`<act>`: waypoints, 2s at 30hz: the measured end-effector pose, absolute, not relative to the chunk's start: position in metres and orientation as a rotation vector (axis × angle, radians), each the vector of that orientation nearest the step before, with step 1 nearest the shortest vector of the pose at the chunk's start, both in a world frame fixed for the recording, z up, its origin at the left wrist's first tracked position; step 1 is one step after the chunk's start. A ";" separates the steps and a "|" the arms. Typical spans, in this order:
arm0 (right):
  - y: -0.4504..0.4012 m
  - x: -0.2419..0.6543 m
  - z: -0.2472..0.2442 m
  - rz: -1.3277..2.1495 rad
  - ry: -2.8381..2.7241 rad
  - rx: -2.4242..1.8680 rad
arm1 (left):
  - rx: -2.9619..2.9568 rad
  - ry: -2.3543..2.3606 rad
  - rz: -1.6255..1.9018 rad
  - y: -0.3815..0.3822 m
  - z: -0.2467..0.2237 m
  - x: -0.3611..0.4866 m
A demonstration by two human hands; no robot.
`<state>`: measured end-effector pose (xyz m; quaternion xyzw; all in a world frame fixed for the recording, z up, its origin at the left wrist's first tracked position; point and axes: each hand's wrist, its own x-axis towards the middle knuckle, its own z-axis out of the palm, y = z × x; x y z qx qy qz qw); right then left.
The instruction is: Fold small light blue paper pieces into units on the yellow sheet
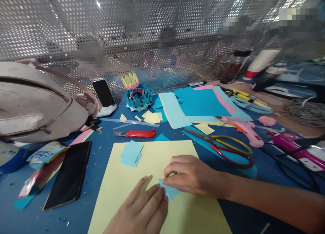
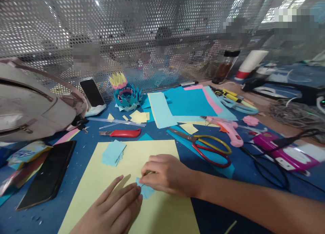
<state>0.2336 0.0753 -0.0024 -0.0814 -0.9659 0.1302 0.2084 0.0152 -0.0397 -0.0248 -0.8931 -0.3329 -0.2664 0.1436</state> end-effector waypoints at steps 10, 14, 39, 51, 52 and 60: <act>0.065 0.224 -0.005 0.184 -2.609 -0.282 | -2.582 -0.945 -0.721 -0.040 -0.025 0.013; 0.065 0.223 -0.004 0.127 -2.610 -0.254 | -2.586 -0.947 -0.734 -0.040 -0.025 0.013; 0.073 0.233 0.004 0.347 -2.771 -0.213 | -2.588 -0.946 -0.781 -0.041 -0.023 0.014; 0.062 0.240 0.006 0.337 -2.924 -0.379 | -2.609 -0.984 -0.784 -0.044 -0.025 0.015; 0.061 0.243 0.006 0.313 -2.943 -0.372 | -2.614 -0.983 -0.781 -0.044 -0.025 0.014; 0.056 0.269 0.015 0.350 -2.914 -0.471 | -2.636 -0.952 -0.793 -0.044 -0.024 0.012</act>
